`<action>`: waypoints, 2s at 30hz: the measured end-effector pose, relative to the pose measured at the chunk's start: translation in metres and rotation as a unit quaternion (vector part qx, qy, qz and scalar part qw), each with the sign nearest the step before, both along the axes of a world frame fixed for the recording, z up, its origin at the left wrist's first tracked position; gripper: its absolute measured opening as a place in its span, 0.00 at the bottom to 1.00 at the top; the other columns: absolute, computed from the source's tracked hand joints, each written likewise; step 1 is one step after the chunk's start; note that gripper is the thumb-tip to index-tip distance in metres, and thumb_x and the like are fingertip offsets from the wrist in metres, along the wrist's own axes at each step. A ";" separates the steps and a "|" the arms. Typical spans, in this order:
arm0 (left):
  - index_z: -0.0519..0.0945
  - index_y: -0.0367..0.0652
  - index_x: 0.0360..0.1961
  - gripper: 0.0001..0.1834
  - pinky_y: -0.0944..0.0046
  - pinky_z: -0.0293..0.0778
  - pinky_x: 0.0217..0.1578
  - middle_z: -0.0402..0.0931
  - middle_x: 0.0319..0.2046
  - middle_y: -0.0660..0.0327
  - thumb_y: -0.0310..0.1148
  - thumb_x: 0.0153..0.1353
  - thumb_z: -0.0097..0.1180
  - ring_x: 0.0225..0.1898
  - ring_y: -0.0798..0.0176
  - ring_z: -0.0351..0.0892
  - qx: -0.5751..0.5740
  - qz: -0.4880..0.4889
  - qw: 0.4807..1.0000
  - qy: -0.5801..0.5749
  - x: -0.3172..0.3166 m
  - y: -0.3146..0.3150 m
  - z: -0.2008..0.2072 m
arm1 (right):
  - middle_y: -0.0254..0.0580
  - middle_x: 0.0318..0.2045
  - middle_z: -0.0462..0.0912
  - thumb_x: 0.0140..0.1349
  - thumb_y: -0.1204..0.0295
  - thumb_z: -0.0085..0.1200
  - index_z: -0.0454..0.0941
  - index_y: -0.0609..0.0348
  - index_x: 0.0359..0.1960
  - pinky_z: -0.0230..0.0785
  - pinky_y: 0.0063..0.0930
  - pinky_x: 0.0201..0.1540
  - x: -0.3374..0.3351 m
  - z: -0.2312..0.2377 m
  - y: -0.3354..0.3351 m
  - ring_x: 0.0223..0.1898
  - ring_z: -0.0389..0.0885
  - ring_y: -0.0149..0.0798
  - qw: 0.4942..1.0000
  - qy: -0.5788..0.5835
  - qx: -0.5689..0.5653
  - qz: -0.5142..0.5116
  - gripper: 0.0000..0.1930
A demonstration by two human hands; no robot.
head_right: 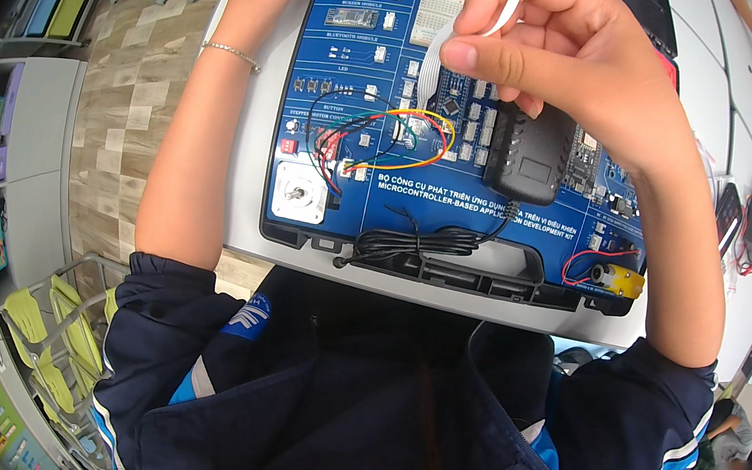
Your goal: The person connects jumper wires to a microcontroller development board on a table, inserting and adjusting multiple ribbon cables into various ports. The person handles the board and wires by hand without using additional tools.
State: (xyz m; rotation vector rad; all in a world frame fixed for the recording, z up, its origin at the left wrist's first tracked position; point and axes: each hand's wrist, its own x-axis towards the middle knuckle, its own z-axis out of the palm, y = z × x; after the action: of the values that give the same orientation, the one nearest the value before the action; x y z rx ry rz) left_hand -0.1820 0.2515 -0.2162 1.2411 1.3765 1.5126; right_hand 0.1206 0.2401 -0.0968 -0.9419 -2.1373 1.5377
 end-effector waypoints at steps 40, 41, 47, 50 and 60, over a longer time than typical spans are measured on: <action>0.80 0.35 0.35 0.11 0.71 0.72 0.32 0.81 0.28 0.62 0.34 0.67 0.54 0.30 0.72 0.76 0.033 -0.001 0.999 -0.023 0.002 0.012 -0.010 | 0.31 0.38 0.84 0.58 0.79 0.64 0.83 0.55 0.48 0.68 0.20 0.31 -0.022 0.020 -0.018 0.27 0.74 0.26 0.857 -0.134 0.495 0.049 0.15; 0.80 0.35 0.35 0.11 0.71 0.72 0.32 0.81 0.28 0.62 0.34 0.67 0.54 0.30 0.72 0.76 0.030 -0.003 0.999 -0.031 0.002 0.013 -0.011 | 0.33 0.38 0.84 0.57 0.79 0.64 0.83 0.54 0.47 0.70 0.23 0.32 -0.025 0.025 -0.017 0.30 0.77 0.30 0.785 -0.165 0.594 0.063 0.15; 0.80 0.34 0.36 0.11 0.71 0.73 0.33 0.81 0.29 0.61 0.33 0.67 0.54 0.30 0.71 0.77 0.042 0.017 0.999 -0.001 0.001 0.011 -0.011 | 0.38 0.35 0.84 0.53 0.78 0.65 0.84 0.58 0.39 0.73 0.31 0.43 -0.049 0.060 -0.027 0.38 0.81 0.38 0.533 -0.285 0.792 0.083 0.11; 0.80 0.34 0.36 0.11 0.71 0.72 0.33 0.81 0.29 0.61 0.34 0.67 0.55 0.30 0.71 0.77 0.047 0.017 0.999 -0.002 0.002 0.010 -0.011 | 0.41 0.34 0.83 0.53 0.77 0.63 0.81 0.62 0.39 0.69 0.30 0.48 -0.059 0.066 -0.023 0.36 0.81 0.36 0.536 -0.211 0.801 0.165 0.11; 0.80 0.35 0.35 0.11 0.71 0.72 0.32 0.81 0.28 0.61 0.34 0.66 0.55 0.29 0.72 0.76 0.056 0.013 0.998 0.007 0.001 0.014 -0.015 | 0.40 0.23 0.83 0.50 0.74 0.64 0.84 0.59 0.24 0.69 0.32 0.46 -0.080 0.046 0.000 0.30 0.82 0.39 0.823 -0.151 0.428 0.341 0.03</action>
State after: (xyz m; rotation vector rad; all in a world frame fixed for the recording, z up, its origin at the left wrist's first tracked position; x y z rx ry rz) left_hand -0.1808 0.2655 -0.2316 1.3100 1.3360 1.6209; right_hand 0.0404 0.2399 -0.0506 -0.0790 -3.1426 0.4176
